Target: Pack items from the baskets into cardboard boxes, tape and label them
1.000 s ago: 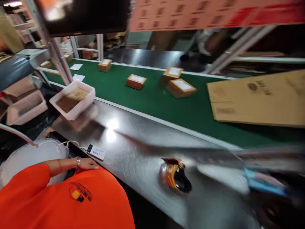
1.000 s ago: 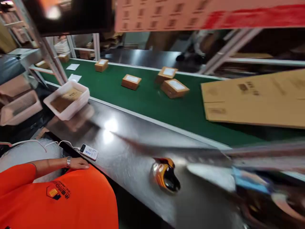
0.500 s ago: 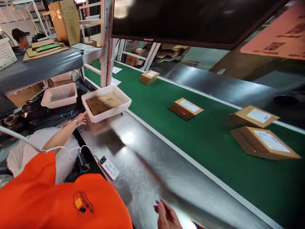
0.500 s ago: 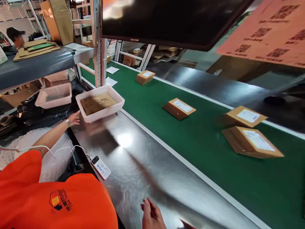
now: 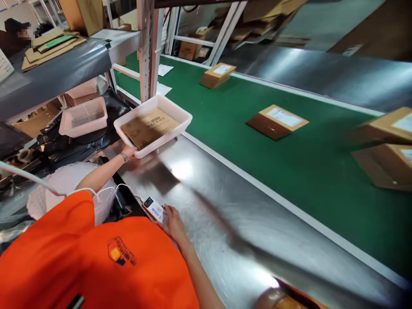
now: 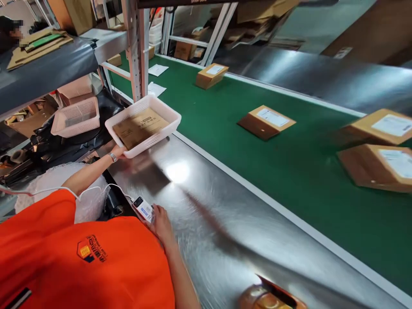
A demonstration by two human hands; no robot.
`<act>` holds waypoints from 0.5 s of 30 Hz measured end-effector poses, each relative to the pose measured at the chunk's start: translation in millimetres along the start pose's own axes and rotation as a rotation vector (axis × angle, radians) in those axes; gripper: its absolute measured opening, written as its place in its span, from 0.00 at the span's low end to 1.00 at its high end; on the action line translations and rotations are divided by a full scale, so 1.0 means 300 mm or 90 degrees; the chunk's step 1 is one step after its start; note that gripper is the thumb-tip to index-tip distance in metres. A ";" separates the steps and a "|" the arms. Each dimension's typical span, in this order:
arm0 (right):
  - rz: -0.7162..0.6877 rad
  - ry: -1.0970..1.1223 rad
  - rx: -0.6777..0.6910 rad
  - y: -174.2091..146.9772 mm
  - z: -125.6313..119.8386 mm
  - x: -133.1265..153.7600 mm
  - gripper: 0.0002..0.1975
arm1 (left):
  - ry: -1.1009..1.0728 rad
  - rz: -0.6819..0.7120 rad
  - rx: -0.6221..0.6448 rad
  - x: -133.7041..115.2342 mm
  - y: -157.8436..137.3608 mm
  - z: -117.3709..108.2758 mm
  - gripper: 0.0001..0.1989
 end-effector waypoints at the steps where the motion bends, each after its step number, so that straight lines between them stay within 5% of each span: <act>1: -0.002 -0.027 0.027 0.022 0.019 0.010 0.36 | -0.003 -0.010 -0.003 0.008 -0.008 0.009 0.09; 6: 0.058 -0.095 0.023 0.003 0.045 -0.005 0.20 | -0.023 -0.006 0.003 0.033 -0.071 0.049 0.14; 10: 0.125 -0.164 -0.036 -0.058 0.035 -0.029 0.18 | -0.023 -0.006 0.027 0.059 -0.133 0.085 0.13; 15: 0.181 -0.012 -0.077 -0.077 -0.026 -0.033 0.21 | -0.004 -0.006 0.077 0.115 -0.232 0.167 0.09</act>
Point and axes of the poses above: each hand's wrist, its own y-axis towards the middle knuckle, its own z-axis out of the palm, x = y × z, the point moved 2 cm from there along y, towards the middle knuckle, and after that the axes turned 2 degrees about -y, right-handed, at the moved point
